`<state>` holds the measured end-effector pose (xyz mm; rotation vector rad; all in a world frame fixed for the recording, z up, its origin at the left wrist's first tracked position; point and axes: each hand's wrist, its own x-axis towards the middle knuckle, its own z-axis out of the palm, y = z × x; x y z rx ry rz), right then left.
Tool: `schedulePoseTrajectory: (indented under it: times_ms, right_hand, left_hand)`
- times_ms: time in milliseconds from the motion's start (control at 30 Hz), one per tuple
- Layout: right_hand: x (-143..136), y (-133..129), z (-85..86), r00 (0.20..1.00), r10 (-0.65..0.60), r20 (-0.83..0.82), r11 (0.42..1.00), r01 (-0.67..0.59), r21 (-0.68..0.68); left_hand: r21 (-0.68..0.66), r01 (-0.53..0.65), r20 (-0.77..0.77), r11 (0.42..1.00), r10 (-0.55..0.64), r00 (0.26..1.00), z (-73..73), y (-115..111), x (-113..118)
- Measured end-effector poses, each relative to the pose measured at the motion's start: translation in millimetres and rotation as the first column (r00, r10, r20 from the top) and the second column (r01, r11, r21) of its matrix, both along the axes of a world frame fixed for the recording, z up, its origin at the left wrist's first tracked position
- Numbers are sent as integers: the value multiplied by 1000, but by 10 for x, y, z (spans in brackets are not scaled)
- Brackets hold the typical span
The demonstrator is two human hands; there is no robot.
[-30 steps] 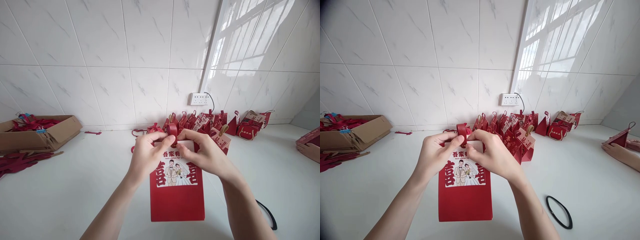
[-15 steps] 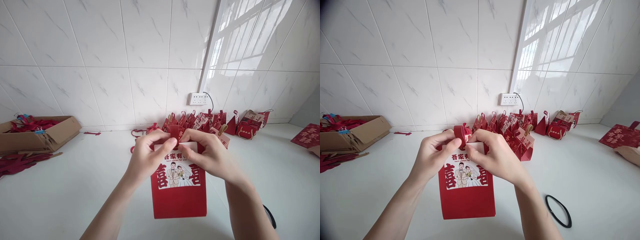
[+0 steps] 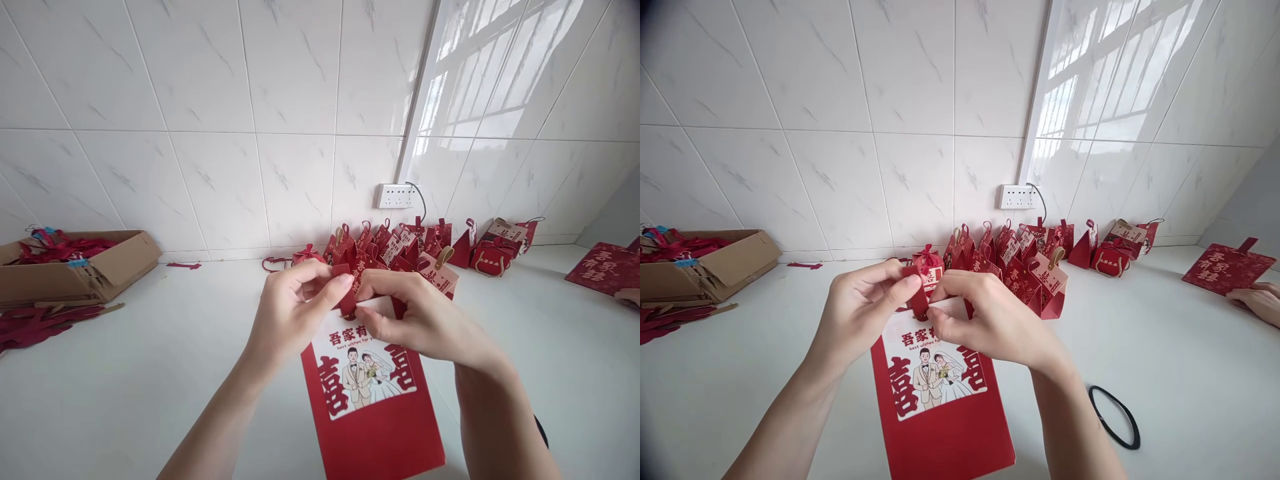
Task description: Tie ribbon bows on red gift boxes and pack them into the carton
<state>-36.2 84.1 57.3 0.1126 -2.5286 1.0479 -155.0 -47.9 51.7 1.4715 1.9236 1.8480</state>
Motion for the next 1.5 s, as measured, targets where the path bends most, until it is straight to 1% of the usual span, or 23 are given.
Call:
schedulePoseTrajectory:
  times_ms: [67, 167, 267, 333, 367, 433, 500, 533, 600, 667, 767, 833, 867, 900, 967, 1033, 1100, 1133, 1167, 1233, 1333, 1433, 1500]
  right_hand:
    - [9, 27, -3, 1000, 16, 23, 1000, -16, 13]
    - [11, 97, -7, 995, 78, 58, 996, -75, -38]
    - [-16, 174, -18, 975, 217, 36, 967, -210, -142]
    - [-54, 210, -36, 955, 297, -9, 934, -293, -205]
    - [-79, 221, -49, 944, 328, -33, 915, -326, -239]
    - [-137, 232, -84, 924, 373, -85, 868, -380, -319]
    - [-200, 238, -129, 901, 417, -120, 810, -428, -401]
    - [-229, 242, -154, 888, 441, -128, 781, -450, -432]
    - [-279, 250, -206, 865, 485, -132, 735, -485, -474]
    - [-316, 254, -248, 846, 519, -123, 703, -505, -501]
    - [-351, 229, -271, 823, 551, -137, 680, -538, -497]
    - [-352, 188, -254, 816, 547, -189, 690, -567, -450]
    - [-342, 164, -237, 825, 523, -213, 710, -560, -428]
    - [-324, 139, -217, 846, 482, -227, 741, -532, -410]
    - [-266, 96, -174, 907, 362, -216, 826, -420, -377]
    - [-188, 65, -132, 951, 234, -200, 901, -290, -322]
    - [-105, 41, -92, 970, 124, -209, 954, -174, -244]
    - [-64, 29, -72, 974, 73, -216, 970, -120, -210]
    - [-23, 16, -51, 975, 26, -221, 981, -68, -183]
    - [55, -10, -7, 976, -41, -214, 988, 8, -153]
    - [155, -33, 53, 980, -97, -175, 987, 72, -143]
    - [223, -26, 79, 968, -156, -195, 977, 123, -172]
    - [245, -21, 74, 963, -173, -208, 972, 133, -193]
  left_hand:
    - [-28, 26, 26, 999, -25, 999, 0, -2, -19]
    - [-47, 137, 111, 989, -131, 985, -6, -1, -57]
    - [-5, 277, 250, 961, -267, 931, -29, 4, -115]
    - [37, 383, 298, 923, -376, 877, -45, 6, -160]
    - [46, 429, 282, 902, -424, 861, -51, 5, -180]
    - [1, 462, 174, 887, -455, 873, -54, 4, -204]
    - [-86, 429, 21, 899, -429, 903, -53, 5, -206]
    - [-126, 414, -43, 901, -422, 906, -54, 7, -201]
    - [-164, 403, -118, 900, -424, 898, -61, 11, -189]
    - [-158, 401, -154, 902, -424, 893, -75, 12, -181]
    - [-95, 406, -179, 909, -417, 891, -93, 0, -188]
    - [-49, 437, -196, 898, -437, 878, -93, -18, -204]
    - [-25, 461, -208, 887, -456, 866, -87, -30, -214]
    - [0, 484, -222, 875, -472, 853, -78, -44, -224]
    - [37, 516, -247, 856, -492, 835, -53, -76, -238]
    - [36, 514, -252, 857, -490, 835, -26, -110, -239]
    - [18, 490, -242, 871, -472, 848, -6, -138, -225]
    - [10, 473, -235, 881, -457, 858, 1, -147, -213]
    - [4, 443, -225, 896, -431, 874, 5, -152, -199]
    - [-15, 345, -198, 939, -341, 919, 8, -151, -162]
    - [-46, 189, -160, 981, -194, 968, 15, -137, -93]
    - [-52, 134, -101, 990, -139, 985, 31, -138, -23]
    - [-43, 104, -41, 994, -106, 994, 41, -145, 10]
